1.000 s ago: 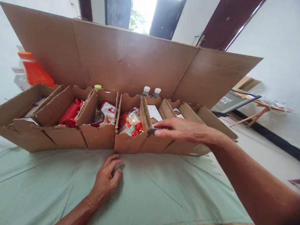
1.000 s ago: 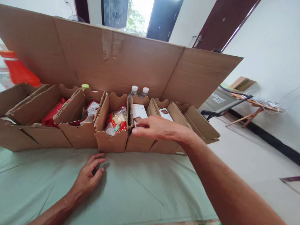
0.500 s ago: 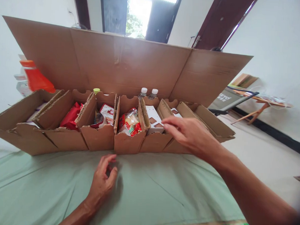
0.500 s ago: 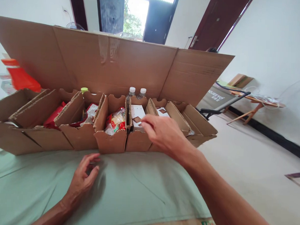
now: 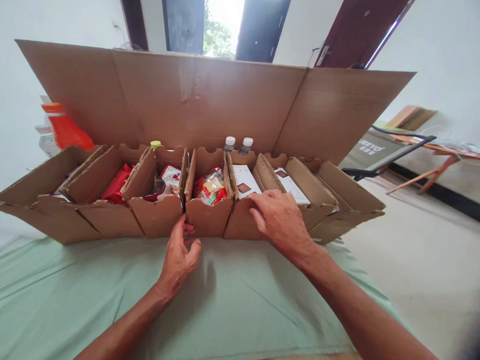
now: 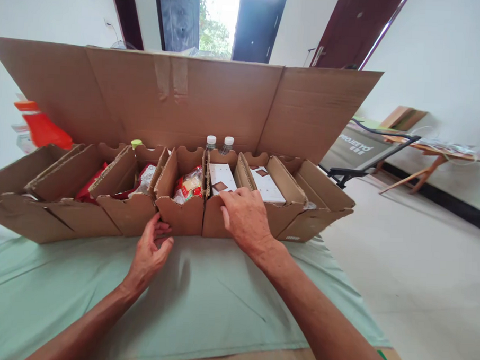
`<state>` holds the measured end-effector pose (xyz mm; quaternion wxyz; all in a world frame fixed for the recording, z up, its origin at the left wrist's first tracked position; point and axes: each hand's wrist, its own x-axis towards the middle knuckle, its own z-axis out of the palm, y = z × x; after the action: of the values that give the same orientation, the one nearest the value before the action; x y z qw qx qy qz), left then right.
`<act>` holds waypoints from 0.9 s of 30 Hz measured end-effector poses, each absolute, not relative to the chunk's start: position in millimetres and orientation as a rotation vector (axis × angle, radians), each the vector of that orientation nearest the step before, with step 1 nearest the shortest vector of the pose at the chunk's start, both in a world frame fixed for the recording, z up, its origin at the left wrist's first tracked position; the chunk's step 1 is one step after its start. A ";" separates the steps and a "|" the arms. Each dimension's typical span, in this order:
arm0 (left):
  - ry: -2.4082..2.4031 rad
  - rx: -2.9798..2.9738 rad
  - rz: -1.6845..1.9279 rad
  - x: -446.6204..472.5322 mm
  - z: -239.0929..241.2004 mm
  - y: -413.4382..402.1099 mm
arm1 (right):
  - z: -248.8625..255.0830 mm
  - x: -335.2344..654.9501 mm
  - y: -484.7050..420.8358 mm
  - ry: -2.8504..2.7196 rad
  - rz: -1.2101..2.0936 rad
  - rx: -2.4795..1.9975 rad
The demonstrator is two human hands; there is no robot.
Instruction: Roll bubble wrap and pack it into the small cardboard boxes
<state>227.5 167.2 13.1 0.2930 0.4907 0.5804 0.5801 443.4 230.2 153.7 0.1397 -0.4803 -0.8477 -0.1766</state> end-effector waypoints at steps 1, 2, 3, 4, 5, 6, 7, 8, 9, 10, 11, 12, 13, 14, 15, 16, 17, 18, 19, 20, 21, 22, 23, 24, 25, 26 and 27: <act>1.550 1.309 1.542 228.3 13.2 167.2 | 153.3 445.7 228.2 -2.440 -0.503 -1.365; 1.555 1.309 1.540 228.0 14.0 165.1 | 153.4 447.5 225.1 -2.419 -0.500 -1.327; 1.561 1.308 1.539 226.3 15.7 160.7 | 154.1 448.0 221.1 -2.385 -0.500 -1.273; 1.562 1.313 1.528 223.0 17.9 153.9 | 155.5 446.5 216.3 -2.344 -0.501 -1.201; 1.559 1.330 1.507 218.4 20.5 144.7 | 157.9 442.4 211.0 -2.306 -0.489 -1.118; 1.551 1.361 1.479 212.5 22.9 133.2 | 160.9 435.2 205.4 -2.278 -0.456 -1.032; 1.538 1.405 1.444 205.7 24.6 119.9 | 164.5 424.7 199.6 -2.270 -0.397 -0.946; 1.524 1.456 1.407 198.1 25.1 105.0 | 168.4 410.9 194.1 -2.278 -0.312 -0.871; 1.508 1.506 1.375 189.9 24.0 89.3 | 172.3 394.3 189.3 -2.303 -0.210 -0.815; 1.495 1.545 1.360 181.4 20.9 73.3 | 175.9 375.5 185.5 -2.339 -0.108 -0.790; 1.489 1.566 1.363 172.7 16.1 57.5 | 178.9 355.4 183.1 -2.387 -0.023 -0.806; 1.484 1.575 1.368 163.8 9.6 42.3 | 181.3 335.2 182.4 -2.446 0.033 -0.868; 1.481 1.572 1.372 155.0 2.1 28.0 | 182.7 315.9 183.3 -2.508 0.062 -0.964; 1.482 1.557 1.378 146.3 -5.8 14.8 | 183.2 298.4 185.7 -2.564 0.069 -1.073; 1.491 1.525 1.387 137.9 -13.5 2.8 | 182.8 283.5 189.2 -2.608 0.060 -1.174; 1.508 1.480 1.398 129.7 -20.3 -7.9 | 181.4 271.6 193.2 -2.630 0.040 -1.258; 1.529 1.428 1.408 122.0 -25.7 -17.2 | 179.4 262.7 197.2 -2.639 0.021 -1.313; 1.544 1.382 1.413 114.7 -29.4 -25.0 | 177.0 256.6 200.5 -2.637 0.003 -1.338; 1.554 1.345 1.412 108.0 -31.3 -31.1 | 174.5 253.1 202.5 -2.631 -0.014 -1.345; 1.557 1.318 1.406 102.1 -31.5 -35.7 | 172.0 251.9 202.8 -2.626 -0.032 -1.343; 1.548 1.303 1.394 97.2 -30.3 -38.9 | 169.5 252.8 200.8 -2.623 -0.048 -1.332; 1.540 1.285 1.395 93.4 -28.1 -41.0 | 167.1 255.6 196.1 -2.624 -0.059 -1.311; 1.543 1.257 1.415 90.6 -25.3 -42.3 | 164.7 260.4 188.2 -2.627 -0.066 -1.287; 1.560 1.219 1.450 88.7 -22.3 -43.3 | 162.1 267.2 177.1 -2.635 -0.069 -1.269; 1.588 1.179 1.492 87.3 -19.4 -44.1 | 159.4 276.2 162.8 -2.645 -0.066 -1.230; 1.622 1.146 1.529 85.9 -16.9 -45.1 | 156.7 287.5 145.9 -2.648 -0.050 -1.155; 1.659 1.122 1.553 84.2 -14.8 -46.1 | 154.3 300.8 127.0 -2.640 -0.014 -1.049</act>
<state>84.2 -46.1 -14.8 0.2990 0.4225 0.6247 0.5847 300.8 127.0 154.3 0.1499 -0.3651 -0.9188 -0.0047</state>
